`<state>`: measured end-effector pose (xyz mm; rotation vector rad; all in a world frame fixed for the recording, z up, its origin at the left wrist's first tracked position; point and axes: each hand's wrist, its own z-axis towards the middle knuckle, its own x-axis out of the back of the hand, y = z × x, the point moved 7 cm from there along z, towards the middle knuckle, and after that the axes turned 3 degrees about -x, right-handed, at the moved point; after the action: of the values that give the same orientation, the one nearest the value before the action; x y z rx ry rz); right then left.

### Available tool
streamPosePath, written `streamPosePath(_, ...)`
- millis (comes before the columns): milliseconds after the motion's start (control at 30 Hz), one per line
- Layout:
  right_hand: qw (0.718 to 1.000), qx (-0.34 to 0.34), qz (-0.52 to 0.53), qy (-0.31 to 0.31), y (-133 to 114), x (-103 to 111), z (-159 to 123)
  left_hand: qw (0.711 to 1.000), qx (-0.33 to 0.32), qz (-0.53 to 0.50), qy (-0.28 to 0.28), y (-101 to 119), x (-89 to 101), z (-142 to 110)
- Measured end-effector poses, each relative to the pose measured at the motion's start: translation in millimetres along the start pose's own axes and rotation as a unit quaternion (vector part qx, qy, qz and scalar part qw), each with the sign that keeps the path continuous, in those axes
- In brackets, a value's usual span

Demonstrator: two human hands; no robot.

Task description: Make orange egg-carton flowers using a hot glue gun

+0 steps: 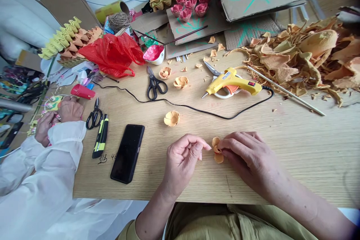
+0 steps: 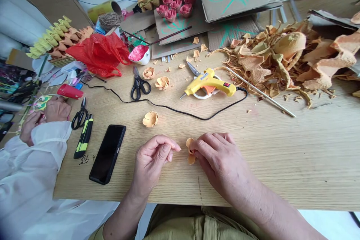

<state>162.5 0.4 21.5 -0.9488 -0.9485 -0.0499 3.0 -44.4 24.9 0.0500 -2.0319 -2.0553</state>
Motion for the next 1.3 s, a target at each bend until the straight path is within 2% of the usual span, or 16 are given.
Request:
streamPosePath(133, 1.000, 0.005, 0.003, 0.007, -1, 1, 1, 0.999, 0.007, -0.033, 0.026, -7, 4.2, -1)
streamPosePath(267, 1.000, 0.008, 0.006, 0.008, -1, 2, 1, 0.995, -0.025, -0.053, 0.079, -7, 13.2, -3)
streamPosePath(433, 1.000, 0.004, 0.001, -0.004, -2, 1, 2, 0.991, -0.057, -0.007, 0.119, 0, 19.1, -3)
streamPosePath(533, 1.000, 0.003, -0.003, -0.004, -1, 1, 2, 0.991, -0.066, 0.048, 0.104, 5, 15.1, -2)
streamPosePath(767, 1.000, 0.001, 0.000, 0.000, -2, 2, 3, 0.979, -0.134, 0.153, 0.034, 16, 3.0, -3)
streamPosePath(967, 1.000, -0.018, -0.007, -0.023, -8, 5, 7, 0.969, -0.159, 0.185, 0.025, 15, 1.7, -1)
streamPosePath(1300, 1.000, 0.009, -0.015, -0.020, -11, 3, 4, 0.965, -0.153, 0.207, 0.048, 9, 5.0, -1)
